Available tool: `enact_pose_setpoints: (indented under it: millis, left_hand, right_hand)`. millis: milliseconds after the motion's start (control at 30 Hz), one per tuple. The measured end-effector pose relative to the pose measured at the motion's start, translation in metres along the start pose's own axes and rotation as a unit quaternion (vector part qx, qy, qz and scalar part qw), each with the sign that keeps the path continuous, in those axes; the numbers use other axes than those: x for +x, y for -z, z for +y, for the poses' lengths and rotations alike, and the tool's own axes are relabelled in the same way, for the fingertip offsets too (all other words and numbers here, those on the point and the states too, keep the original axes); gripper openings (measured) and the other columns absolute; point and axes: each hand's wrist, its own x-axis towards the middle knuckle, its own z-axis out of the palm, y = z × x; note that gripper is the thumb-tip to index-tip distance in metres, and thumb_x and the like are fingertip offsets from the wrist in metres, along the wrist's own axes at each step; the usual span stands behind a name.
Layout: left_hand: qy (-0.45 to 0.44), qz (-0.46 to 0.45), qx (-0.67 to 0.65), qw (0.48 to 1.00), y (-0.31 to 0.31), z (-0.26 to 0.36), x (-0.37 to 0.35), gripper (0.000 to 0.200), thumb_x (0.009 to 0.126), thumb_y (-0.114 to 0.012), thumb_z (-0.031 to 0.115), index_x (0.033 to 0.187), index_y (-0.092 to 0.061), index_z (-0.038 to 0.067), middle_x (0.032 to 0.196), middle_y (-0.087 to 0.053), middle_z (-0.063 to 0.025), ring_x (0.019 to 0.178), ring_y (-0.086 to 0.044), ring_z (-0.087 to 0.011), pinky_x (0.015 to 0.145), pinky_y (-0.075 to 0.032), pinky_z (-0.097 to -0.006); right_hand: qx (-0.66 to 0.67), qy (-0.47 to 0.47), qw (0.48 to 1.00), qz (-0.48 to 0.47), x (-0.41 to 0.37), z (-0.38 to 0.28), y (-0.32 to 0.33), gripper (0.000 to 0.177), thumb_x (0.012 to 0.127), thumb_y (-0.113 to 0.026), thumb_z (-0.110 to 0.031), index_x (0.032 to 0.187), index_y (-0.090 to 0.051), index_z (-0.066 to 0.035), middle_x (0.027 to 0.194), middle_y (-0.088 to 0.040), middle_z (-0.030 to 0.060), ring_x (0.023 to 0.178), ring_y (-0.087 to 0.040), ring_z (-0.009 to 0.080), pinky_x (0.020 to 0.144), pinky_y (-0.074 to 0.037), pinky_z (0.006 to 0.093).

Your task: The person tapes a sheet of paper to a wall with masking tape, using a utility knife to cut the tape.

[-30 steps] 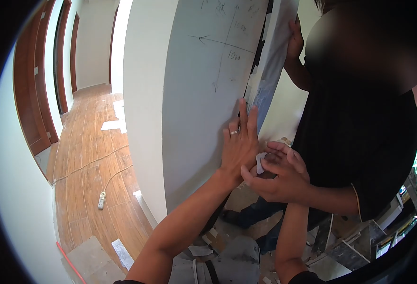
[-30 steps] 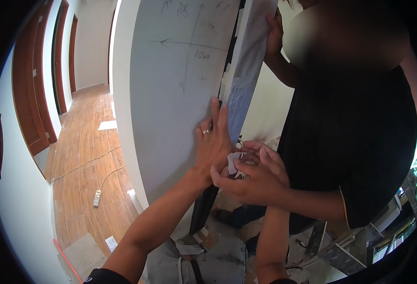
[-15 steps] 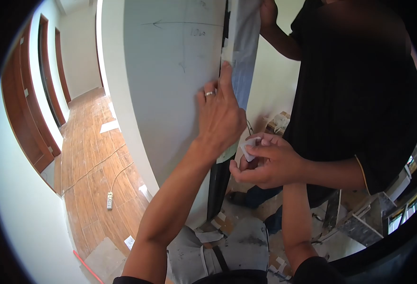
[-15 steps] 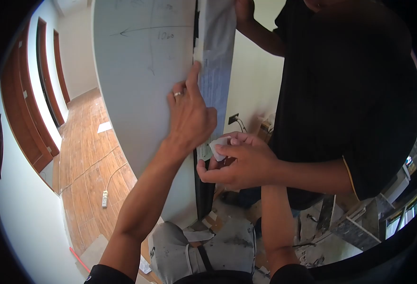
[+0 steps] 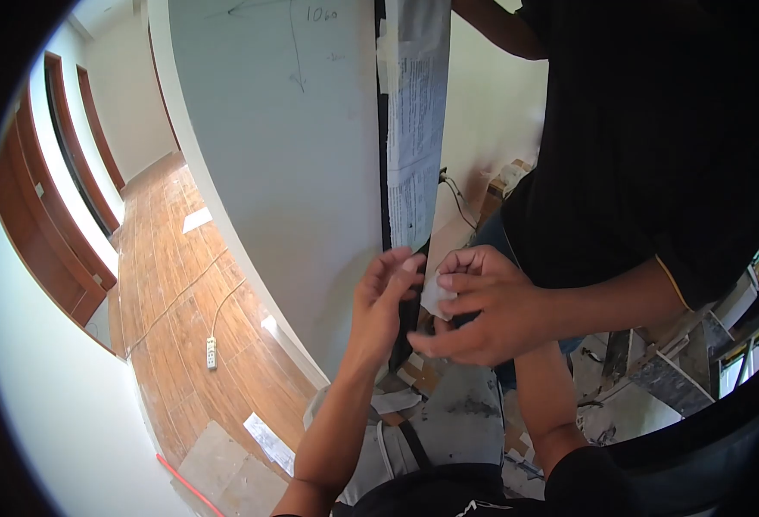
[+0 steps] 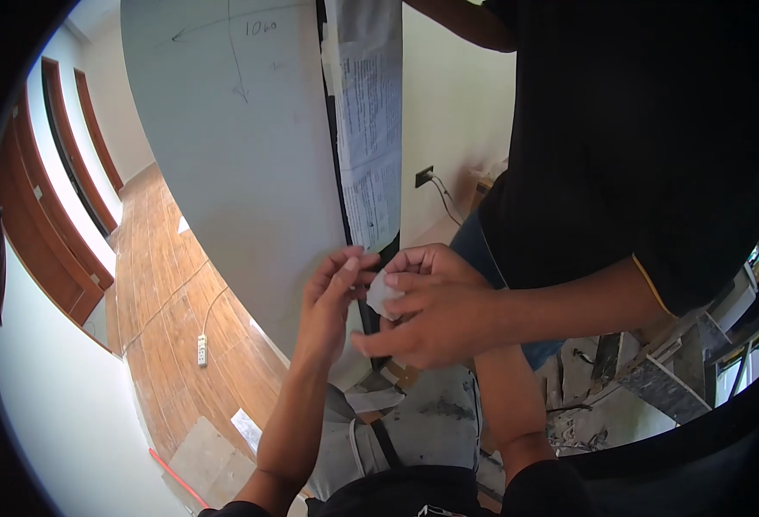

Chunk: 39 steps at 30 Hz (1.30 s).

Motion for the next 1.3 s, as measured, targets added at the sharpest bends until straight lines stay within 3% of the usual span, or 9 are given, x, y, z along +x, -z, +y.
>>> enact_pose_setpoints:
  millis: [100, 167, 600, 667, 800, 867, 967, 1133, 1300]
  left_hand:
    - [0.075, -0.011, -0.044, 0.996, 0.009, -0.020, -0.013, 0.039, 0.100, -0.067, 0.029, 0.126, -0.062, 0.000, 0.113, -0.072, -0.0083, 0.098, -0.066, -0.0133, 0.086, -0.050, -0.0292]
    - [0.089, -0.013, -0.057, 0.994, 0.011, -0.027, -0.018, 0.038, 0.100, -0.068, 0.030, 0.124, -0.064, 0.000, 0.109, -0.072, -0.0069, 0.096, -0.067, -0.0129, 0.085, -0.050, -0.0284]
    - [0.089, 0.004, -0.070, 0.994, 0.016, -0.045, -0.018, 0.015, 0.094, -0.073, 0.013, 0.104, -0.072, 0.001, 0.098, -0.075, -0.0056, 0.090, -0.070, -0.0132, 0.083, -0.052, -0.0279]
    - [0.096, 0.012, -0.083, 0.992, 0.017, -0.044, -0.019, 0.014, 0.094, -0.073, 0.012, 0.103, -0.072, 0.001, 0.098, -0.075, -0.0054, 0.089, -0.070, -0.0134, 0.083, -0.052, -0.0280]
    - [0.094, 0.016, 0.034, 0.995, 0.015, -0.035, -0.019, 0.011, 0.091, -0.073, 0.009, 0.097, -0.071, 0.000, 0.087, -0.072, -0.0029, 0.079, -0.066, -0.0090, 0.074, -0.049, -0.0234]
    - [0.094, 0.005, 0.107, 0.990, 0.013, -0.030, -0.018, 0.011, 0.091, -0.073, 0.009, 0.095, -0.071, -0.001, 0.083, -0.071, -0.0022, 0.075, -0.063, -0.0072, 0.070, -0.047, -0.0218]
    - [0.044, -0.042, 0.244, 0.968, 0.011, -0.022, -0.017, 0.018, 0.087, -0.073, 0.013, 0.089, -0.068, -0.004, 0.076, -0.068, -0.0044, 0.068, -0.058, -0.0084, 0.064, -0.047, -0.0264]
    - [0.056, -0.093, 0.305, 0.946, 0.015, -0.004, -0.016, 0.012, 0.090, -0.074, 0.010, 0.090, -0.068, -0.001, 0.084, -0.070, -0.0028, 0.073, -0.059, -0.0053, 0.067, -0.046, -0.0220]
    - [0.108, -0.049, 0.103, 0.988, 0.027, -0.036, -0.015, 0.012, 0.091, -0.074, 0.007, 0.096, -0.066, 0.001, 0.086, -0.070, -0.0023, 0.076, -0.060, -0.0070, 0.070, -0.047, -0.0227]
  right_hand:
    - [-0.143, 0.035, 0.987, 0.066, 0.008, 0.021, 0.008, 0.017, 0.103, -0.065, -0.014, 0.112, -0.065, 0.000, 0.096, -0.074, 0.0059, 0.088, -0.071, 0.0112, 0.081, -0.057, 0.0279]
    - [-0.150, 0.182, 0.951, 0.199, 0.018, 0.036, 0.013, 0.013, 0.100, -0.069, -0.011, 0.108, -0.068, 0.000, 0.099, -0.073, 0.0058, 0.087, -0.069, 0.0096, 0.078, -0.055, 0.0261]
    - [-0.199, 0.245, 0.910, 0.269, 0.016, 0.056, -0.007, 0.032, 0.099, -0.069, -0.010, 0.128, -0.065, 0.003, 0.107, -0.073, 0.0083, 0.090, -0.066, 0.0097, 0.083, -0.054, 0.0260]
    - [-0.180, 0.275, 0.876, 0.352, 0.009, 0.045, -0.018, 0.039, 0.100, -0.069, -0.012, 0.134, -0.061, 0.004, 0.110, -0.071, 0.0091, 0.093, -0.065, 0.0110, 0.085, -0.053, 0.0271]
    - [-0.250, 0.274, 0.889, 0.269, -0.001, 0.035, -0.016, 0.045, 0.097, -0.075, -0.020, 0.131, -0.063, 0.006, 0.109, -0.071, 0.0098, 0.094, -0.065, 0.0127, 0.087, -0.053, 0.0286]
    - [-0.437, 0.289, 0.826, 0.207, 0.001, 0.030, -0.020, 0.050, 0.093, -0.079, -0.024, 0.128, -0.064, 0.008, 0.105, -0.070, 0.0100, 0.094, -0.065, 0.0134, 0.083, -0.053, 0.0305]
    - [-0.451, 0.141, 0.862, 0.180, 0.005, 0.027, -0.019, 0.035, 0.092, -0.077, -0.016, 0.122, -0.069, 0.002, 0.103, -0.071, 0.0059, 0.090, -0.065, 0.0121, 0.087, -0.052, 0.0293]
    - [-0.372, 0.090, 0.910, 0.158, 0.003, 0.039, 0.000, 0.026, 0.093, -0.077, -0.015, 0.108, -0.069, 0.003, 0.091, -0.071, 0.0037, 0.082, -0.064, 0.0099, 0.077, -0.053, 0.0275]
    - [-0.303, 0.100, 0.927, 0.196, 0.003, 0.064, 0.007, 0.020, 0.093, -0.076, -0.013, 0.102, -0.068, 0.004, 0.089, -0.070, 0.0036, 0.080, -0.064, 0.0079, 0.074, -0.052, 0.0256]
